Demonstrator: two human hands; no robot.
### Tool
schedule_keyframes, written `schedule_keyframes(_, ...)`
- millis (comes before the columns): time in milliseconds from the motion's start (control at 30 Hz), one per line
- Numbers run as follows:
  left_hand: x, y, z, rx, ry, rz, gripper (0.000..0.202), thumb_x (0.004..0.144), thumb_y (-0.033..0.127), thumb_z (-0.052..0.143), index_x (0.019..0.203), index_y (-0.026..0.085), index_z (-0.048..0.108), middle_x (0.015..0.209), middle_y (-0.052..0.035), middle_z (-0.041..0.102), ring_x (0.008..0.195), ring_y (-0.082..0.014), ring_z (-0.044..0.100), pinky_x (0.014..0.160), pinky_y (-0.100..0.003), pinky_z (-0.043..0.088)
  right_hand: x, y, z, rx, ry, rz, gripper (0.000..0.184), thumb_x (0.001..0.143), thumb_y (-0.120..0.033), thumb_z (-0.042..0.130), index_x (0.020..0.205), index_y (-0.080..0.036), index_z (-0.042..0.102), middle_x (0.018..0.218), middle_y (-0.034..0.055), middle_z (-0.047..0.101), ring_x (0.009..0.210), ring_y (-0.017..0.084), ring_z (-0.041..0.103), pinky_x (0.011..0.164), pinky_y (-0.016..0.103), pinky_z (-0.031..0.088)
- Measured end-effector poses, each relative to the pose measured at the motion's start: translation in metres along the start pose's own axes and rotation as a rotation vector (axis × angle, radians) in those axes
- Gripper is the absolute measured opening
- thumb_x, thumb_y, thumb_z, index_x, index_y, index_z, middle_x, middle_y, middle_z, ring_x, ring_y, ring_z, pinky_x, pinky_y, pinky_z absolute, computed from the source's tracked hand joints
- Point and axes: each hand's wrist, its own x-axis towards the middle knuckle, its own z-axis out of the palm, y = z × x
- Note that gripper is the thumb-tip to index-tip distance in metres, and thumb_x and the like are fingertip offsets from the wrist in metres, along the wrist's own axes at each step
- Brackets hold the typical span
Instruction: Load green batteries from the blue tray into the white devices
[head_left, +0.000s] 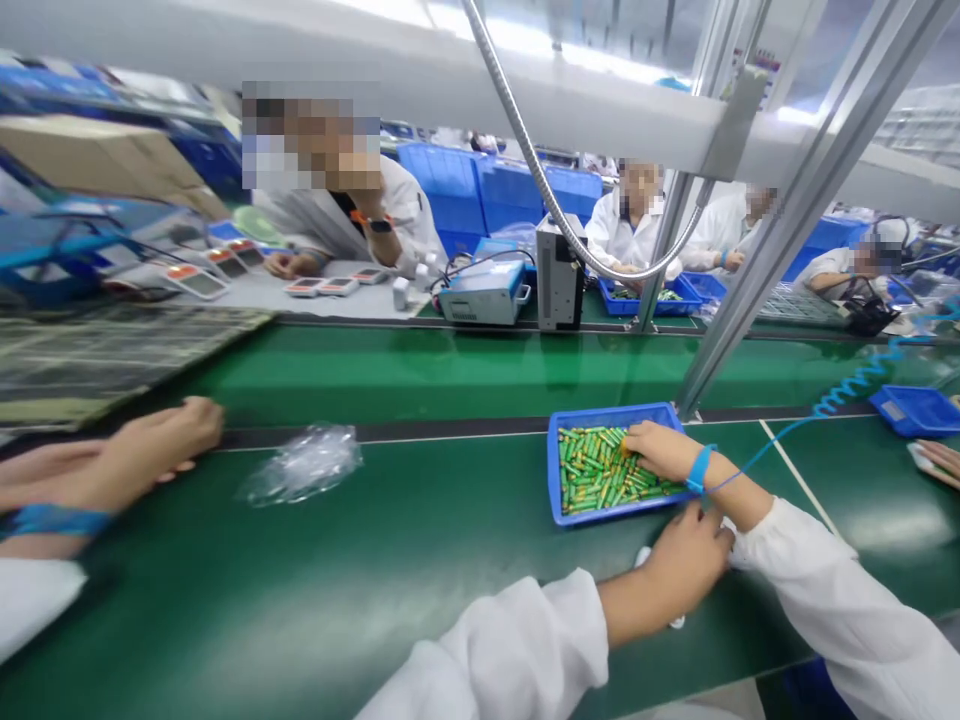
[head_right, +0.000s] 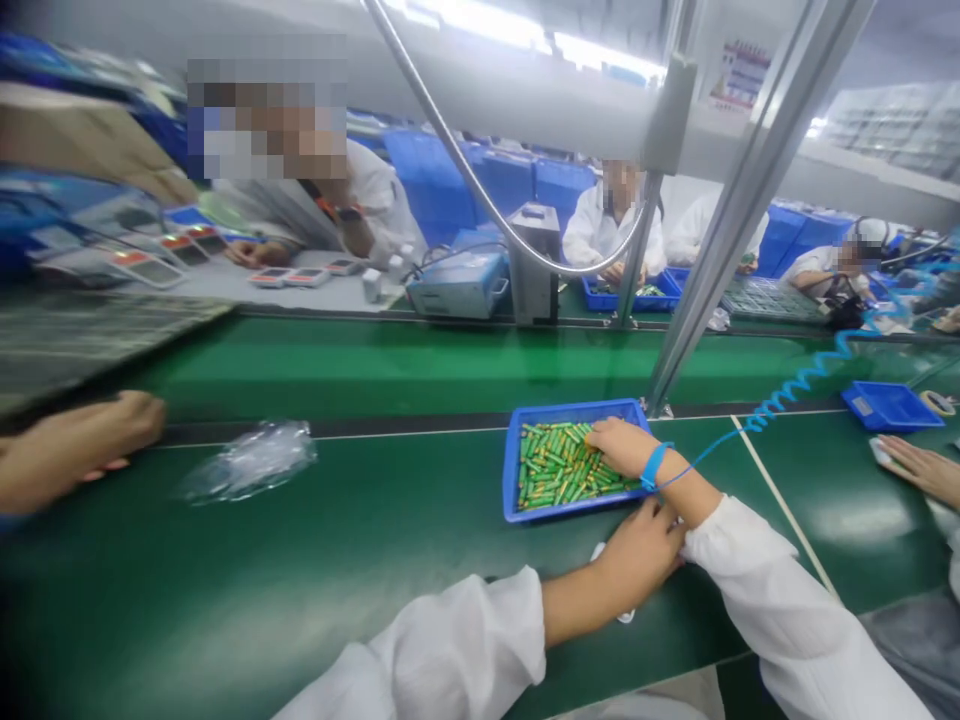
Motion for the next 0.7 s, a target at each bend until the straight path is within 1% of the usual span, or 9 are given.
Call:
schedule_keyframes(133, -0.001, 0.0, -0.003, 0.08, 0.0, 0.081, 0.022, 0.107, 0.036, 0.074, 0.112, 0.015, 0.075, 0.126, -0.0176, 0.072, 0.118, -0.0319, 0.064, 0.094, -0.042, 0.057, 0.001, 0.007, 0.004, 0.026, 0.032, -0.01, 0.025, 0.089, 0.003, 0.071, 0.101, -0.018, 0.077, 0.107, 0.0123, 0.077, 0.106, 0.028, 0.072, 0.094, 0.036, 0.054)
schedule_keyframes(200, 0.0, -0.001, -0.003, 0.103, 0.007, 0.101, 0.025, 0.107, 0.039, 0.074, 0.11, 0.015, 0.075, 0.116, -0.0163, 0.073, 0.113, -0.0316, 0.064, 0.091, -0.042, 0.056, 0.002, 0.009, 0.008, 0.064, 0.053, 0.0, 0.027, 0.088, 0.002, 0.072, 0.105, -0.018, 0.077, 0.107, 0.0121, 0.077, 0.106, 0.029, 0.072, 0.093, 0.036, 0.054)
schedule_keyframes(267, 0.0, -0.002, -0.002, 0.106, 0.004, 0.092, 0.03, 0.104, 0.044, 0.077, 0.11, 0.014, 0.076, 0.111, -0.0161, 0.073, 0.108, -0.032, 0.065, 0.087, -0.041, 0.057, 0.002, 0.011, 0.013, 0.107, 0.076, 0.017, 0.03, 0.087, -0.001, 0.073, 0.111, -0.018, 0.076, 0.109, 0.0127, 0.077, 0.107, 0.03, 0.072, 0.094, 0.037, 0.054)
schedule_keyframes(367, 0.0, -0.004, 0.005, 0.09, 0.001, 0.086, 0.034, 0.103, 0.045, 0.077, 0.114, 0.013, 0.077, 0.118, -0.0188, 0.072, 0.111, -0.033, 0.064, 0.084, -0.04, 0.058, 0.002, 0.016, 0.027, 0.142, 0.079, 0.054, 0.034, 0.087, -0.002, 0.071, 0.118, -0.016, 0.075, 0.115, 0.0148, 0.076, 0.112, 0.031, 0.071, 0.098, 0.038, 0.053)
schedule_keyframes(433, -0.001, -0.006, 0.013, 0.071, 0.006, 0.078, 0.036, 0.105, 0.044, 0.074, 0.122, 0.013, 0.076, 0.127, -0.0198, 0.07, 0.116, -0.0341, 0.063, 0.084, -0.041, 0.058, 0.003, 0.021, 0.037, 0.157, 0.063, 0.064, 0.038, 0.087, 0.0, 0.068, 0.12, -0.016, 0.075, 0.118, 0.0147, 0.074, 0.115, 0.03, 0.07, 0.1, 0.038, 0.051)
schedule_keyframes(500, -0.002, -0.007, 0.021, 0.049, 0.007, 0.056, 0.039, 0.106, 0.045, 0.072, 0.129, 0.014, 0.074, 0.13, -0.0198, 0.069, 0.115, -0.0352, 0.063, 0.084, -0.043, 0.059, 0.004, 0.027, 0.043, 0.17, 0.051, 0.049, 0.041, 0.086, 0.0, 0.068, 0.123, -0.017, 0.075, 0.12, 0.0138, 0.073, 0.117, 0.029, 0.069, 0.102, 0.037, 0.05)
schedule_keyframes(567, -0.005, -0.009, 0.029, 0.034, 0.004, 0.021, 0.041, 0.104, 0.047, 0.073, 0.128, 0.014, 0.074, 0.128, -0.0195, 0.069, 0.112, -0.036, 0.063, 0.081, -0.045, 0.06, 0.006, 0.032, 0.045, 0.176, 0.041, 0.022, 0.04, 0.087, -0.003, 0.072, 0.124, -0.018, 0.075, 0.123, 0.0131, 0.071, 0.118, 0.029, 0.069, 0.103, 0.037, 0.05)
schedule_keyframes(633, -0.006, -0.01, 0.035, 0.024, 0.005, -0.003, 0.042, 0.102, 0.048, 0.076, 0.126, 0.014, 0.074, 0.129, -0.0193, 0.068, 0.111, -0.0369, 0.063, 0.082, -0.046, 0.061, 0.008, 0.034, 0.042, 0.174, 0.043, 0.012, 0.038, 0.086, -0.006, 0.078, 0.122, -0.018, 0.076, 0.122, 0.0119, 0.07, 0.115, 0.028, 0.07, 0.101, 0.036, 0.051)
schedule_keyframes(700, -0.007, -0.012, 0.037, -0.001, 0.005, -0.003, 0.042, 0.101, 0.046, 0.076, 0.129, 0.015, 0.072, 0.133, -0.0197, 0.067, 0.114, -0.0385, 0.063, 0.085, -0.048, 0.062, 0.01, 0.031, 0.037, 0.168, 0.062, 0.021, 0.031, 0.084, -0.009, 0.084, 0.113, -0.017, 0.077, 0.114, 0.0097, 0.07, 0.105, 0.026, 0.071, 0.093, 0.033, 0.052)
